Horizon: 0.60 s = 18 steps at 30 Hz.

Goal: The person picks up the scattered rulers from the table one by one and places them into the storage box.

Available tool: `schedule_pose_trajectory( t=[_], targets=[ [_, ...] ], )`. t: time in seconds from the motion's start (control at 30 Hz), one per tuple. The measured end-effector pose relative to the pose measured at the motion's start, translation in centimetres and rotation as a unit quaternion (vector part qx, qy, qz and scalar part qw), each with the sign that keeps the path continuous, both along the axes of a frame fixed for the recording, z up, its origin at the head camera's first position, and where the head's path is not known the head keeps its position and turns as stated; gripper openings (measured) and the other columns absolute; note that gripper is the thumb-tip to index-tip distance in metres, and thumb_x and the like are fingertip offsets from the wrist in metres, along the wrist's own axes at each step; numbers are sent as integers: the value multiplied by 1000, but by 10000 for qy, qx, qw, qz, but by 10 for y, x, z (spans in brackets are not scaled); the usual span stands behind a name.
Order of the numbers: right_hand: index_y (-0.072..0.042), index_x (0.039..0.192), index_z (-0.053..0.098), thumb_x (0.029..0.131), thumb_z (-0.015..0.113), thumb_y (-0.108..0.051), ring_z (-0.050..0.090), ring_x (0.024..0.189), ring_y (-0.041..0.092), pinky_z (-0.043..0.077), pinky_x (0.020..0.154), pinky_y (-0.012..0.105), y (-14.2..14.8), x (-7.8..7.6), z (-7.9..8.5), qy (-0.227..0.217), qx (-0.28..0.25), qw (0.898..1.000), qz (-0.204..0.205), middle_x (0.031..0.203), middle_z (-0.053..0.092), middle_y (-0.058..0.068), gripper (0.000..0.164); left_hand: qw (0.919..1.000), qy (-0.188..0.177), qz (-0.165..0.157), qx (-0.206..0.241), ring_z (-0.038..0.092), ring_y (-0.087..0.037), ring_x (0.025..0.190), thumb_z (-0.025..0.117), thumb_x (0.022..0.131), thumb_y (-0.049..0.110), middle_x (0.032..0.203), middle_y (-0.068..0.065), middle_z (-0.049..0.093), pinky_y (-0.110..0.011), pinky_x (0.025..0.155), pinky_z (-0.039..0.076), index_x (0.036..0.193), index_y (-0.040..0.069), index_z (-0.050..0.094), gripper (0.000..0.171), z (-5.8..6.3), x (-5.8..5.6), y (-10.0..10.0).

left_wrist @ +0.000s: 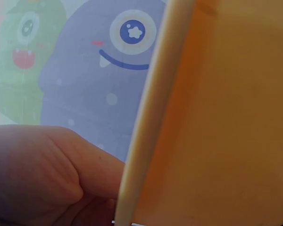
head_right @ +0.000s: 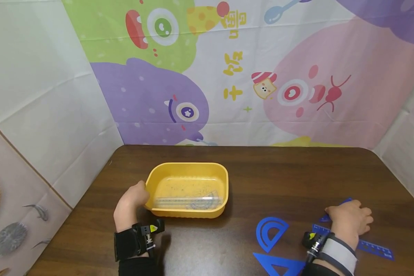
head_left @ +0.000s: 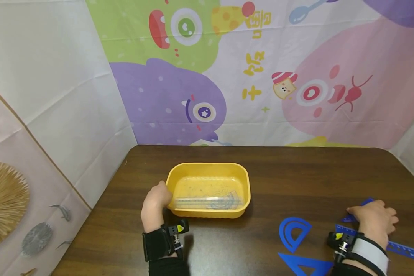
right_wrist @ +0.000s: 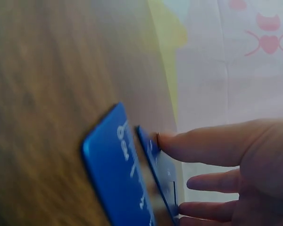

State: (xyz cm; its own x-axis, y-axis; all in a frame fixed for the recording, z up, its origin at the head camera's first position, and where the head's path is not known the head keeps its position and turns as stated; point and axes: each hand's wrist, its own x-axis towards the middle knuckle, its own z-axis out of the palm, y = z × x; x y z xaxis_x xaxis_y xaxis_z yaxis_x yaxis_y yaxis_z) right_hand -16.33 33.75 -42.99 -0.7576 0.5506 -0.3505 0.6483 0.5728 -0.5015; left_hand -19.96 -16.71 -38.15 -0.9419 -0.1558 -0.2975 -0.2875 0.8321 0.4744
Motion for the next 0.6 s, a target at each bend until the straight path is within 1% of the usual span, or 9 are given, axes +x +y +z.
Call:
schedule_pose_trajectory(
  t=[0.17, 0.27, 0.33, 0.5, 0.6],
  targets=[
    [30, 120, 18, 78, 57, -18, 21, 106, 62, 30, 84, 62, -2, -3, -2, 360, 242, 9986, 316, 114, 18, 51, 75, 10000, -31, 34, 43, 49, -27, 75, 41, 89, 4, 85, -17, 49, -36, 68, 41, 124, -12, 36, 39, 1, 1, 0],
    [29, 119, 21, 77, 58, -18, 23, 104, 61, 31, 83, 62, -6, -3, -1, 497, 318, 9974, 421, 113, 19, 51, 73, 10000, -58, 40, 47, 49, -28, 76, 41, 89, 4, 86, -17, 49, -37, 69, 41, 125, -12, 35, 39, 1, 1, 0],
    [30, 119, 21, 78, 58, -19, 22, 104, 61, 31, 84, 61, -9, -3, 0, 490, 293, 9978, 346, 113, 19, 51, 74, 10000, -65, 34, 41, 49, -28, 76, 41, 89, 4, 86, -17, 49, -37, 70, 41, 125, -12, 35, 41, 1, 1, 0],
    [31, 121, 17, 79, 60, -19, 21, 108, 61, 30, 89, 60, -14, -3, 1, 439, 142, 9989, -27, 116, 17, 50, 78, 10000, -32, 27, 38, 49, -27, 75, 41, 88, 3, 84, -16, 48, -36, 69, 40, 125, -12, 35, 40, 0, 1, 0],
    [31, 121, 18, 78, 60, -17, 23, 109, 62, 29, 91, 60, -15, -4, 2, 493, 180, 9986, -55, 116, 18, 51, 77, 10000, -21, 39, 66, 49, -27, 74, 42, 88, 3, 83, -16, 48, -36, 68, 40, 123, -12, 36, 38, 1, 2, 1]
  ],
)
